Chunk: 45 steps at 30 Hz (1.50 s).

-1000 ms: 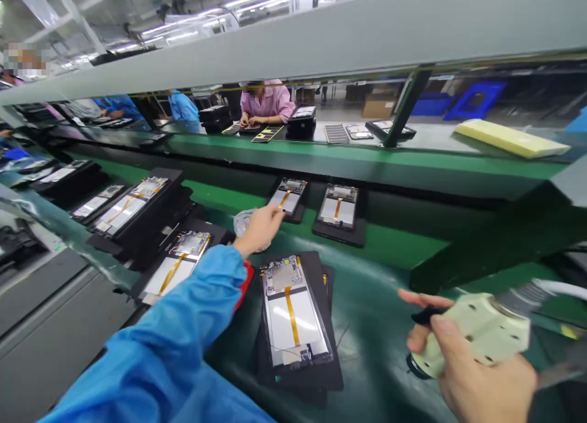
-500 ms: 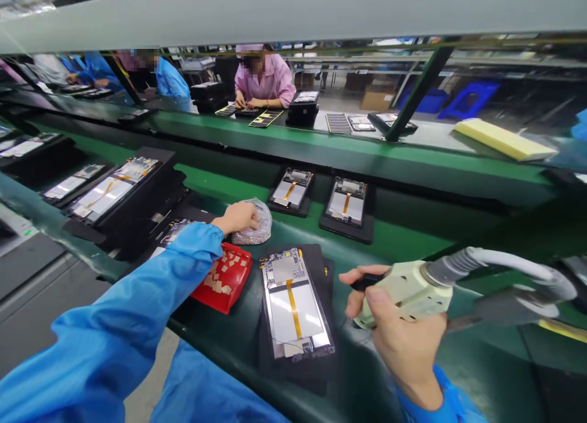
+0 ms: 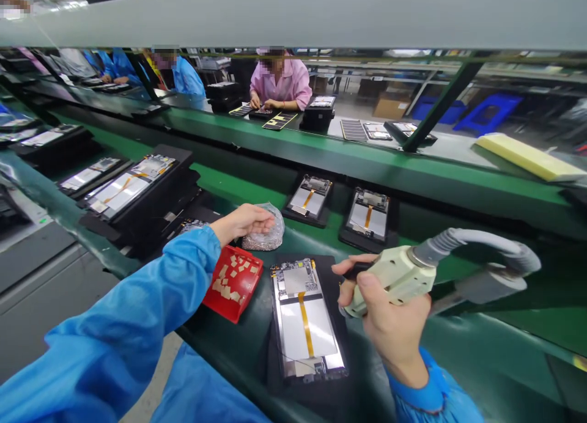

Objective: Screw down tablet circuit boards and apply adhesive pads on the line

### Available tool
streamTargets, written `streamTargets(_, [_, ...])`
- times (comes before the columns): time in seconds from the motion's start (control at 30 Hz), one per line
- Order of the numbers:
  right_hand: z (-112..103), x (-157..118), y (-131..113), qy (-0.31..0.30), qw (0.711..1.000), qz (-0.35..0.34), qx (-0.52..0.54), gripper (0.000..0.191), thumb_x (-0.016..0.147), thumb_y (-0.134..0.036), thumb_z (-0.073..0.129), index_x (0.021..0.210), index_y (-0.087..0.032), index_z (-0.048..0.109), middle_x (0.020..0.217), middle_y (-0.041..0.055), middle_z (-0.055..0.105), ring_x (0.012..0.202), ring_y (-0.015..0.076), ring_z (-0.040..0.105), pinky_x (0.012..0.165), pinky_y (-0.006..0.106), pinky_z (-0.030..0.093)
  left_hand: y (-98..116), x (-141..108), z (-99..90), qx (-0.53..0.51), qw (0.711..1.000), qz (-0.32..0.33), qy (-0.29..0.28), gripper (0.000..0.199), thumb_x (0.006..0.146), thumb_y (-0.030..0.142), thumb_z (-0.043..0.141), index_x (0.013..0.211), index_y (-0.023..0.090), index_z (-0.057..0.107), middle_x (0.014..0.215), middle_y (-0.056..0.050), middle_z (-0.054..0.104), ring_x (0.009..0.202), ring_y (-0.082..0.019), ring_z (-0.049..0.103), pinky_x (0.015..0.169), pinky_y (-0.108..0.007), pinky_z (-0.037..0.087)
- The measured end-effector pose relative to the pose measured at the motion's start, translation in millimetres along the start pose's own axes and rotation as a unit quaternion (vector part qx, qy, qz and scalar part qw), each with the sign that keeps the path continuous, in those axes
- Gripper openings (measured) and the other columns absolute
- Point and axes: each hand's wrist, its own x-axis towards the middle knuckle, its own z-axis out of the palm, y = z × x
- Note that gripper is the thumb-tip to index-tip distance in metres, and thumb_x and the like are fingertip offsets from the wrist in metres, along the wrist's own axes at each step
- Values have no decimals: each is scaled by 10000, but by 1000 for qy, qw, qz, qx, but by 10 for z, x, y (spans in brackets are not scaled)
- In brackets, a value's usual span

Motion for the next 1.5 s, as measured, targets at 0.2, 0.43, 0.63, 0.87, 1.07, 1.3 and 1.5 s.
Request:
streamTargets(0.2, [330,305,98,9,998,-6,60,254,844,-399,764,946,-186,673,799,57,746,414,153,602,362,283,474,18,-566,326,-69,995,62,-20,88,810,214,767,845,133,772,822,-63,755,727,-160,684,664,-273,563])
streamTargets(0.43, [672,383,203,-18,994,-34,103,264,887,-435,702,979,-195,640,816,47,743,409,132,592,393,284,474,42,-1031,633,-11,988,154,25,35,768,161,795,794,180,782,791,-7,751,718,-151,653,648,-252,487])
streamTargets(0.63, [775,339,195,-32,993,-49,102,310,875,-488,700,984,-205,637,819,46,744,406,136,589,394,296,471,-30,-1071,641,40,966,252,25,44,872,172,743,845,184,776,868,-29,735,852,-172,662,794,-280,493])
streamTargets(0.87, [829,301,187,-42,991,-40,119,298,859,-471,727,978,-210,648,815,46,746,405,142,592,397,308,485,-73,-1072,670,58,968,243,22,50,864,157,747,837,196,760,867,-18,727,857,-177,653,786,-293,491])
streamTargets(1.07, [851,288,200,-62,989,-43,126,279,881,-481,710,969,-219,671,822,35,748,411,137,599,419,305,486,-159,-1046,704,71,961,265,31,37,872,181,749,845,206,751,865,-23,724,862,-181,643,770,-295,485])
streamTargets(1.3, [861,285,229,-57,989,-40,129,295,861,-484,732,960,-215,663,814,37,755,401,144,603,409,310,494,-153,-1056,714,49,964,258,30,40,848,213,789,832,197,756,855,-21,729,841,-177,649,747,-289,481])
streamTargets(1.5, [860,274,257,-66,990,-36,117,325,844,-495,756,962,-209,655,827,53,760,406,156,614,410,321,503,-77,-1084,667,49,977,206,3,143,874,121,669,858,212,778,880,-12,754,834,-174,674,763,-284,499])
